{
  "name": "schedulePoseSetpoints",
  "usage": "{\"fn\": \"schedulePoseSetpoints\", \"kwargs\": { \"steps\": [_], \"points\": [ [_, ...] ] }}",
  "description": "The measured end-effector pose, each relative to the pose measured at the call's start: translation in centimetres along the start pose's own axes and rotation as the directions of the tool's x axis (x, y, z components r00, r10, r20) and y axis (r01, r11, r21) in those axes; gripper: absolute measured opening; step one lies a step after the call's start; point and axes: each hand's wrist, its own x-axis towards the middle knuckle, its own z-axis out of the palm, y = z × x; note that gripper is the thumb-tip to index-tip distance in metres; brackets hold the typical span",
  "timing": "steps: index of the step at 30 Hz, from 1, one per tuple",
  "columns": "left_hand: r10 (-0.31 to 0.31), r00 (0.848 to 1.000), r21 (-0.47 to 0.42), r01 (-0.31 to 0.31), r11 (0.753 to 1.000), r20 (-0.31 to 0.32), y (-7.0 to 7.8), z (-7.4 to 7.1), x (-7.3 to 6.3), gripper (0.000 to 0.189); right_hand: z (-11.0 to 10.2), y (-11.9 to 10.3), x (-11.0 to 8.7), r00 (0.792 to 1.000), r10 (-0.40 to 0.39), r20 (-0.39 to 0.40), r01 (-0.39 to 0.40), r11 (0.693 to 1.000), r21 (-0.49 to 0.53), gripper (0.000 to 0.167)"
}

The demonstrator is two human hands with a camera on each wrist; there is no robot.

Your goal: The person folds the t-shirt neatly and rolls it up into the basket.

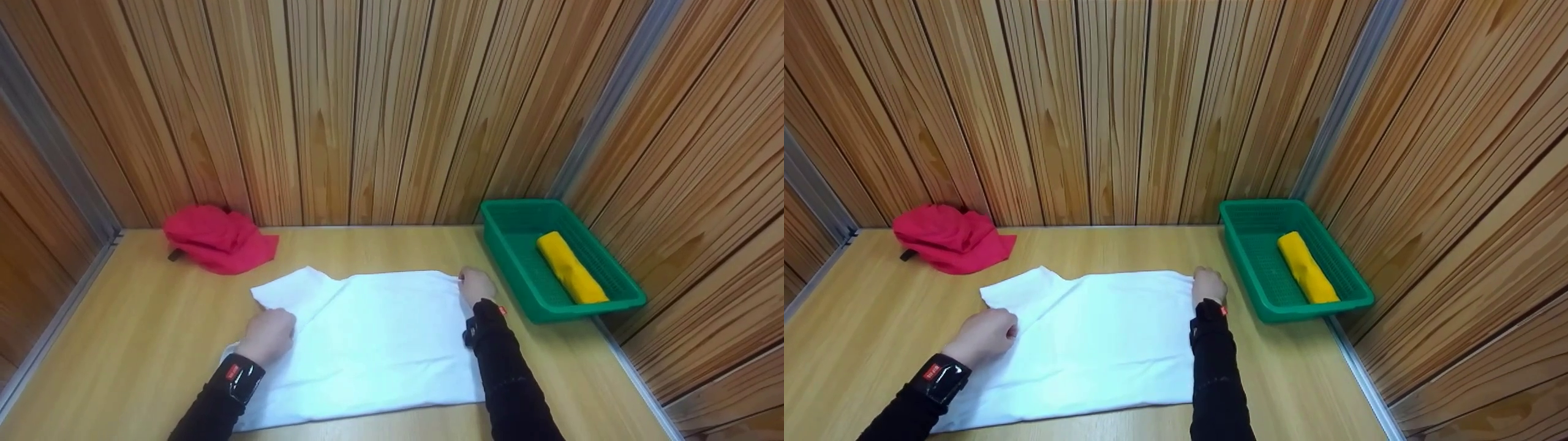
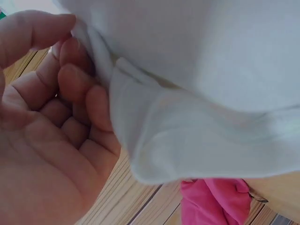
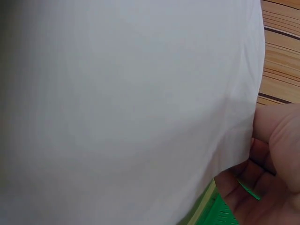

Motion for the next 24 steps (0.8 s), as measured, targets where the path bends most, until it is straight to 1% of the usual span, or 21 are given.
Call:
{"fn": "schedulePoseSetpoints", "kwargs": {
  "steps": [2,4,6,7,9,11,13,15,17,19,20,21,22,24],
  "points": [
    [-0.041,0.998,-0.072,0.045,0.996,0.047,0.0,-0.7,0.1,0.016,0.0,0.0,0.0,1.0,-0.005,-0.003,0.005,1.0,0.0,0.012],
    [-0.078,0.993,-0.133,0.089,0.987,0.089,-0.2,-1.8,0.5,0.012,0.0,0.1,0.0,1.0,-0.003,0.001,0.003,1.0,0.007,0.012],
    [-0.117,0.988,-0.186,0.134,0.973,0.104,-0.6,-3.1,1.0,0.007,0.1,0.1,0.0,1.0,-0.006,0.001,0.006,1.0,0.016,0.013],
    [-0.13,0.987,-0.206,0.146,0.968,0.091,-0.9,-3.7,1.3,0.005,0.1,0.2,0.0,1.0,-0.008,-0.002,0.008,1.0,0.016,0.013],
    [-0.15,0.988,-0.223,0.151,0.963,0.021,-1.8,-4.8,1.9,0.009,0.1,0.2,0.0,1.0,-0.021,-0.014,0.021,1.0,0.009,0.012],
    [-0.198,0.979,-0.246,0.179,0.952,-0.052,-2.7,-5.4,2.6,0.016,0.0,0.4,0.1,0.999,-0.032,-0.028,0.032,0.999,-0.005,0.011],
    [-0.244,0.96,-0.251,0.205,0.946,-0.137,-3.7,-5.3,3.3,0.021,-0.1,0.5,0.1,0.999,-0.036,-0.035,0.035,0.999,-0.014,0.01],
    [-0.296,0.933,-0.255,0.242,0.936,-0.203,-4.8,-4.7,3.8,0.023,-0.1,0.6,0.2,0.999,-0.027,-0.03,0.027,1.0,-0.011,0.01],
    [-0.35,0.907,-0.267,0.286,0.92,-0.235,-5.7,-3.9,4.1,0.02,0.1,0.7,0.3,0.999,-0.021,-0.024,0.02,1.0,-0.014,0.01],
    [-0.408,0.883,-0.274,0.344,0.898,-0.233,-6.6,-2.9,4.3,0.019,0.2,0.6,0.4,1.0,-0.02,-0.02,0.02,1.0,-0.012,0.01],
    [-0.43,0.875,-0.271,0.368,0.889,-0.223,-7.1,-2.4,4.3,0.019,0.3,0.6,0.4,1.0,-0.023,-0.018,0.022,1.0,-0.013,0.011],
    [-0.446,0.871,-0.265,0.389,0.882,-0.205,-7.4,-2.0,4.3,0.019,0.3,0.6,0.4,1.0,-0.024,-0.018,0.024,1.0,-0.013,0.011],
    [-0.453,0.871,-0.258,0.401,0.879,-0.188,-7.7,-1.7,4.3,0.019,0.3,0.6,0.4,1.0,-0.025,-0.018,0.024,1.0,-0.012,0.011],
    [-0.446,0.879,-0.233,0.405,0.884,-0.167,-8.2,-1.2,4.5,0.018,0.3,0.6,0.4,1.0,-0.021,-0.019,0.021,1.0,-0.003,0.012]
  ]
}}
